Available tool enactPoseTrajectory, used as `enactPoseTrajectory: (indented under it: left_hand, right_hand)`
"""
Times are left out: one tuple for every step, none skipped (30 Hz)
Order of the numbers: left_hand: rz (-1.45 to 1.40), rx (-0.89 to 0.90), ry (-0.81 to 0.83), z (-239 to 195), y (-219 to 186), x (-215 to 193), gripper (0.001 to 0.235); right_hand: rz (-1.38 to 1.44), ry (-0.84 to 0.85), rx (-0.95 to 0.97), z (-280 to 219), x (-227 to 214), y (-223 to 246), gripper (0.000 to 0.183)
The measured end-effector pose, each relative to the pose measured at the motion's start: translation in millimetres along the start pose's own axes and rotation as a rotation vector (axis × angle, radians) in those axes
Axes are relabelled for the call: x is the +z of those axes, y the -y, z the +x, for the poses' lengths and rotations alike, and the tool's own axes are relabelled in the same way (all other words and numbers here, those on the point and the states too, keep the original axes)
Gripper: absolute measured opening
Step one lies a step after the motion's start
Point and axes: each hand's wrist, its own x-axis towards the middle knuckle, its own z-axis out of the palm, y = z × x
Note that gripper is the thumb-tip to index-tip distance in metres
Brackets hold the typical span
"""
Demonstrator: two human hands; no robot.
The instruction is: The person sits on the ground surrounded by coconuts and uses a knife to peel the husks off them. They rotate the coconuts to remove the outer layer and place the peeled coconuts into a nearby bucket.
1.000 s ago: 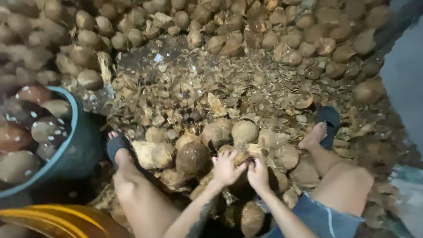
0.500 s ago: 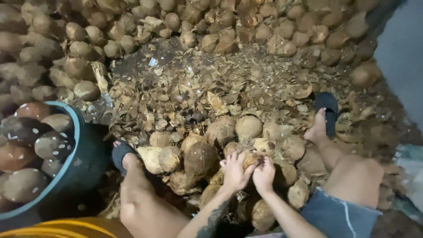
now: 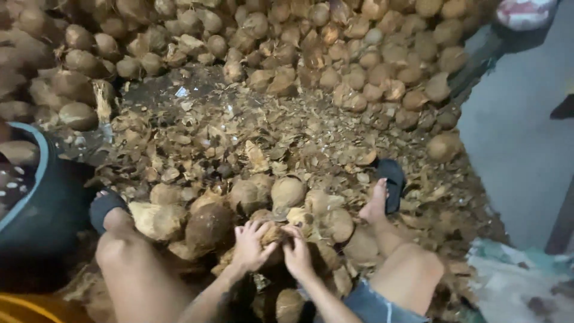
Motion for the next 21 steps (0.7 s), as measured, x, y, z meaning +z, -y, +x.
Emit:
enactPoseTrajectory:
  left_hand:
    - [-0.003, -0.01, -0.005, -2.0, -4.6, -2.6, 0.059]
    - [-0.016, -0.027, -0.01, -3.7, -8.9, -5.3, 0.059]
    - [-0.024, -0.038, -0.015, -3.2, -9.9, -10.4, 0.06]
    - [-0.022, -0.042, -0.019, -1.1, -8.3, -6.8, 0.06]
    - [-0.004, -0.048, 0.0, -2.8, -6.3, -4.2, 0.062]
    - [0.014, -0.053, 0.02, -4.6, -3.9, -2.0, 0.063]
    - [0.019, -0.053, 0.023, -4.9, -4.8, -3.2, 0.063]
    - [0.014, -0.032, 0.027, -5.4, -5.2, -5.0, 0.064]
    - [0.008, -0.008, 0.029, -4.1, -4.7, -6.8, 0.064]
    - [0.012, -0.004, 0.03, -2.5, -4.9, -5.8, 0.064]
    - [0.004, -0.018, 0.034, -1.9, -4.4, -4.9, 0.064]
    - [-0.003, -0.033, 0.038, -2.1, -3.1, -4.3, 0.065]
    - [0.005, -0.038, 0.041, -1.0, -5.4, -3.2, 0.065]
    - [0.002, -0.029, -0.002, 0.0, -7.1, -2.3, 0.063]
    - [0.001, -0.016, -0.041, 1.5, -7.3, -2.6, 0.062]
    - [0.01, -0.016, -0.035, 2.4, -9.4, -4.5, 0.062]
    - [0.014, -0.041, -0.037, 3.0, -12.6, -4.5, 0.06]
    - [0.017, -0.065, -0.038, 3.2, -15.7, -4.3, 0.058]
    - [0.022, -0.065, -0.034, 2.8, -15.4, -3.7, 0.058]
    - [0.008, -0.091, -0.024, 2.5, -14.9, -2.9, 0.06]
    - [-0.008, -0.115, -0.01, 2.1, -15.3, -1.2, 0.062]
  right_hand:
    - [-0.002, 0.011, -0.002, -0.5, -3.5, 4.9, 0.031]
    - [-0.003, 0.033, -0.016, -0.6, -6.8, 9.8, 0.03]
    - [0.001, 0.048, -0.032, 1.6, -6.5, 15.4, 0.03]
    - [0.002, 0.053, -0.036, 5.4, -9.6, 16.8, 0.03]
    - [0.007, 0.073, -0.006, 5.3, -11.1, 19.2, 0.03]
    - [0.011, 0.094, 0.023, 5.3, -12.1, 22.0, 0.031]
    - [0.016, 0.092, 0.024, 5.7, -15.6, 28.5, 0.031]
    - [0.043, 0.118, 0.031, 6.2, -18.6, 35.6, 0.032]
    - [0.068, 0.141, 0.036, 8.2, -21.4, 42.6, 0.034]
    - [0.071, 0.136, 0.035, 9.6, -21.2, 40.2, 0.034]
    - [0.052, 0.132, 0.041, 10.5, -20.0, 37.8, 0.037]
    - [0.033, 0.127, 0.048, 11.0, -17.8, 35.6, 0.04]
    - [0.042, 0.131, 0.049, 14.1, -15.1, 31.6, 0.04]
    - [0.045, 0.063, -0.006, 17.1, -11.7, 27.6, 0.042]
    - [0.049, -0.01, -0.059, 20.3, -6.6, 24.3, 0.044]
    - [0.058, -0.012, -0.056, 19.4, 0.7, 14.8, 0.044]
    - [-0.013, -0.081, 0.093, 17.7, 6.5, 4.4, 0.041]
    - [-0.085, -0.149, 0.244, 15.6, 12.7, -6.2, 0.038]
    - [-0.079, -0.15, 0.246, 17.2, 15.0, -8.0, 0.038]
    - [-0.062, -0.16, 0.332, 19.0, 17.5, -10.1, 0.044]
    - [-0.047, -0.174, 0.42, 19.5, 18.5, -12.4, 0.049]
